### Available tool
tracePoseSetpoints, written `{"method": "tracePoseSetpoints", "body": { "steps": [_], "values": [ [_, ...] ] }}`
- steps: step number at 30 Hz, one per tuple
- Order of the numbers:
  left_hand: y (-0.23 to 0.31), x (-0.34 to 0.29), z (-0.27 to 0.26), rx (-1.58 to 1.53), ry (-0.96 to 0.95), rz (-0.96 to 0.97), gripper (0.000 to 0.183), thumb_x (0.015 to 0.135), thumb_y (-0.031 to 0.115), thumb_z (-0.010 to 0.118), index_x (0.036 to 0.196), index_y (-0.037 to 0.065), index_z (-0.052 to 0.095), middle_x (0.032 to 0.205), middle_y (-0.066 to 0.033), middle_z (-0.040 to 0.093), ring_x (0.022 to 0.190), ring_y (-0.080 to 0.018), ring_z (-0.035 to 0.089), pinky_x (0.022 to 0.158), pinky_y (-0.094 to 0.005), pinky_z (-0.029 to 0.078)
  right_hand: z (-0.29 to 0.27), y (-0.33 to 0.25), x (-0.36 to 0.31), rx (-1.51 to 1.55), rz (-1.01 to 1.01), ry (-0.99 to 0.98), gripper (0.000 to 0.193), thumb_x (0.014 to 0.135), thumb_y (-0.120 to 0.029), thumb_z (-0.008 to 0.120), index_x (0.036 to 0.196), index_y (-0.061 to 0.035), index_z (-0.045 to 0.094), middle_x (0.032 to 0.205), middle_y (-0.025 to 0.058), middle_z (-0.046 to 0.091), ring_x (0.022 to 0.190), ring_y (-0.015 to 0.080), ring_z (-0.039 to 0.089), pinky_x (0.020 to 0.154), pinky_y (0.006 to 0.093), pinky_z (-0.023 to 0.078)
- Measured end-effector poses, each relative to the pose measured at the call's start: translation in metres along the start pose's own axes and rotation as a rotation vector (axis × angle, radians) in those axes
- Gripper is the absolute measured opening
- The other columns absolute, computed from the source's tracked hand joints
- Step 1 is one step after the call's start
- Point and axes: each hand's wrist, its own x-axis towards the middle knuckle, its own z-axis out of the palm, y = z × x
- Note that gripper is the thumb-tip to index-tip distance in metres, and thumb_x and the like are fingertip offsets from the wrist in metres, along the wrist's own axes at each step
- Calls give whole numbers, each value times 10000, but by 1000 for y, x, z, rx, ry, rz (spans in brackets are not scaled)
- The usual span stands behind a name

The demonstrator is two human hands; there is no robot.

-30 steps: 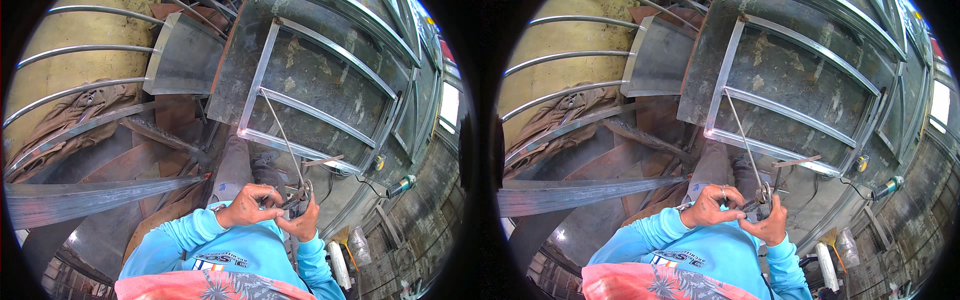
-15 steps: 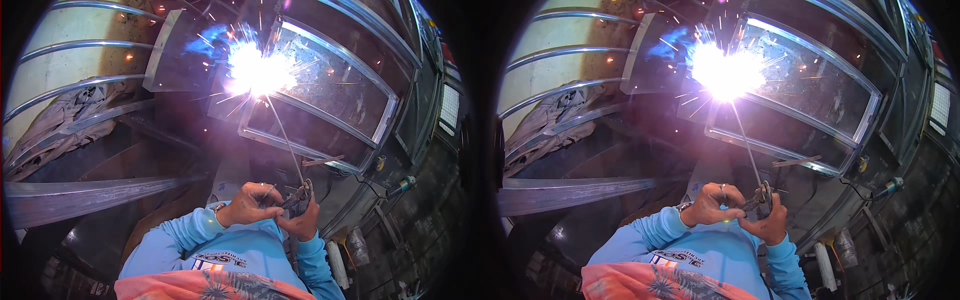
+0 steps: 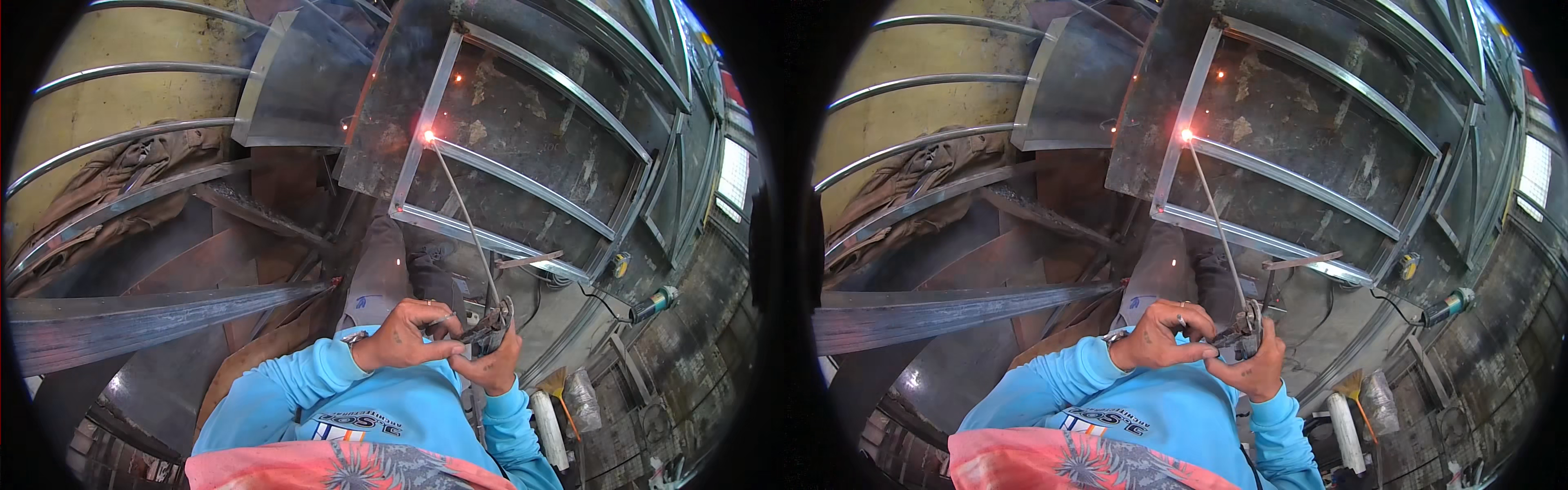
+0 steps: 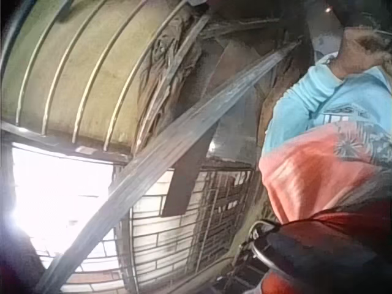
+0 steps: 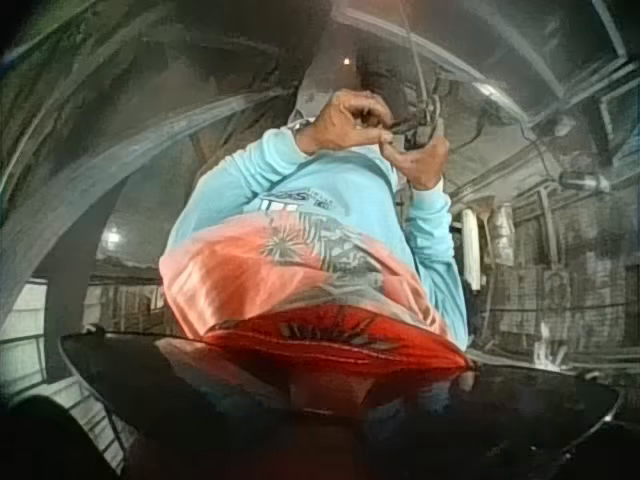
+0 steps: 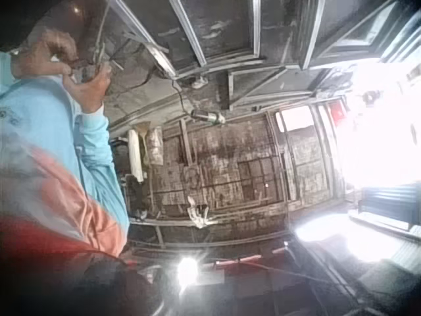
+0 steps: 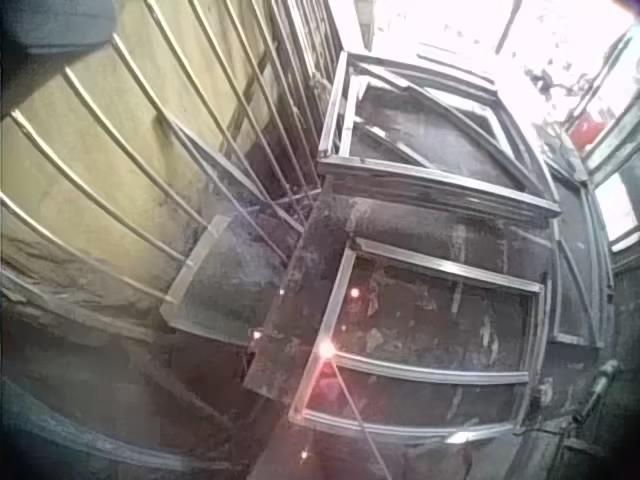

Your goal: Welding joint sections and then using an angle grinder to smooth the welds on metal window frames.

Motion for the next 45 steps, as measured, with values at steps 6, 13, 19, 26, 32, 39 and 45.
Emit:
{"method": "tracePoseSetpoints", "body": {
  "steps": [6,13,19,26,32,39,45],
  "values": [
    [-1,-4,-3,-10,-8,-35,166,743,59,815,855,19,699,820,-64,691,638,-109,571,560,-261,435,2,4,-2,-50,-44,-13,634,582,-270,871,1028,41,544,773,119,701,694,239,728,608,344,565],
    [2,9,9,-12,-64,-31,185,745,57,817,890,15,709,846,-81,692,648,-105,557,576,-257,436,-4,11,-10,-31,-36,131,658,594,-286,882,1061,28,542,813,134,699,708,257,725,619,357,565],
    [-2,55,47,28,-221,-22,176,780,72,795,914,-5,712,838,-86,690,652,-105,555,583,-256,435,-29,23,-26,-15,28,419,618,613,-264,892,1046,-13,529,819,124,698,709,230,718,608,348,556],
    [-28,101,126,45,-475,-100,176,817,92,771,930,-20,696,801,-77,665,698,-122,599,603,-275,463,-67,51,-57,31,237,750,545,674,-245,877,1016,-17,520,810,89,705,677,171,692,599,310,541],
    [-35,113,150,104,-557,-152,154,828,95,763,919,-13,702,806,-85,665,705,-137,599,607,-284,461,-73,77,-72,82,339,804,564,637,-245,883,996,-10,516,746,64,671,625,150,658,565,304,528],
    [-36,119,151,144,-591,-220,145,829,66,759,932,-17,699,844,-82,670,732,-123,603,613,-266,462,-77,86,-67,99,301,791,583,617,-222,876,998,7,499,779,103,695,683,223,713,590,330,551],
    [-43,120,149,129,-587,-248,151,833,48,760,950,-24,697,863,-90,669,764,-125,612,638,-257,479,-77,92,-66,69,294,776,583,628,-243,878,994,2,497,766,98,689,673,241,711,589,338,551]
  ]
}}
